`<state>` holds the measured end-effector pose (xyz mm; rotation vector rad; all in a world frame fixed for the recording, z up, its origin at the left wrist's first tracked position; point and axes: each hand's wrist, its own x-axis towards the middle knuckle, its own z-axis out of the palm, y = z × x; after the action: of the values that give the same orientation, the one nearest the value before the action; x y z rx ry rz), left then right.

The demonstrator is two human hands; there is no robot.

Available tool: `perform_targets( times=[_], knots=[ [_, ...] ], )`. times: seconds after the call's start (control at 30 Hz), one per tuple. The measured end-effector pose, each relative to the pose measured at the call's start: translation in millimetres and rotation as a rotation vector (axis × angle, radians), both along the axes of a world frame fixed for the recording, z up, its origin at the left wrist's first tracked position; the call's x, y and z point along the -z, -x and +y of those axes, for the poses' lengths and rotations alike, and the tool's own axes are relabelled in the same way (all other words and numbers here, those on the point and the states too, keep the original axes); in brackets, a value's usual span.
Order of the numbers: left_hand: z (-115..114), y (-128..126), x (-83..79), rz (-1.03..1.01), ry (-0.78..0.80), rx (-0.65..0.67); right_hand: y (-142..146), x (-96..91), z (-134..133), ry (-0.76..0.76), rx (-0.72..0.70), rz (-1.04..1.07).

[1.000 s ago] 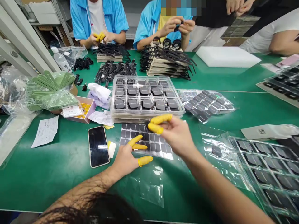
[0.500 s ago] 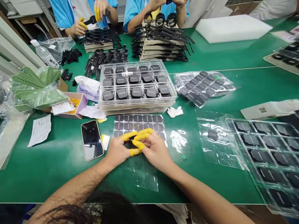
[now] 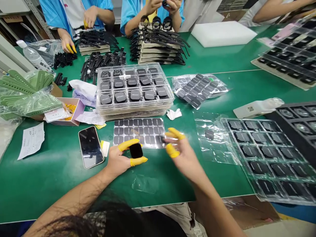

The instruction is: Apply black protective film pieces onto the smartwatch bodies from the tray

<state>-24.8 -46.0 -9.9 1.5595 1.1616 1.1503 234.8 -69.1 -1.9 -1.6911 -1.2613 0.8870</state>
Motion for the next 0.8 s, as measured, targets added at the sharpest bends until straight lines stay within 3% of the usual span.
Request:
perform_targets(
  times=[0.07, 0.17, 0.27, 0.37, 0.5, 0.63, 0.7, 0.8],
  knots=[
    [-0.5, -0.2, -0.5, -0.038, 0.083, 0.002, 30.4, 2.4, -6.4, 0.067, -0.070, 0.234],
    [-1.0, -1.0, -2.2, -0.072, 0.159, 0.009, 52.0, 0.0, -11.7, 0.053, 0.008, 0.374],
    [-2.0, -1.6, -5.4, -0.107, 0.168, 0.002, 43.9, -7.5, -12.7, -0.049, 0.132, 0.401],
    [-2.8, -1.5, -8.9, -0.141, 0.190, -0.008, 10.7, -14.7, -7.0, -0.149, 0.236, 0.403],
    [-1.9, -1.9, -9.6, -0.176, 0.242, -0.013, -66.0, -20.4, 11.3, -0.153, 0.485, 0.147],
    [0.6, -3.0, -5.2, -0.165, 0.245, 0.002, -127.6, -25.1, 25.3, 0.220, 0.520, -0.438],
    [1.5, -3.6, -3.6, -0.147, 0.236, 0.001, -128.6, -26.5, 25.1, 0.249, 0.536, -0.583],
    [1.3, -4.2, -3.6, -0.141, 0.223, -0.015, -84.7, -25.2, 16.1, 0.068, 0.531, -0.522]
  ],
)
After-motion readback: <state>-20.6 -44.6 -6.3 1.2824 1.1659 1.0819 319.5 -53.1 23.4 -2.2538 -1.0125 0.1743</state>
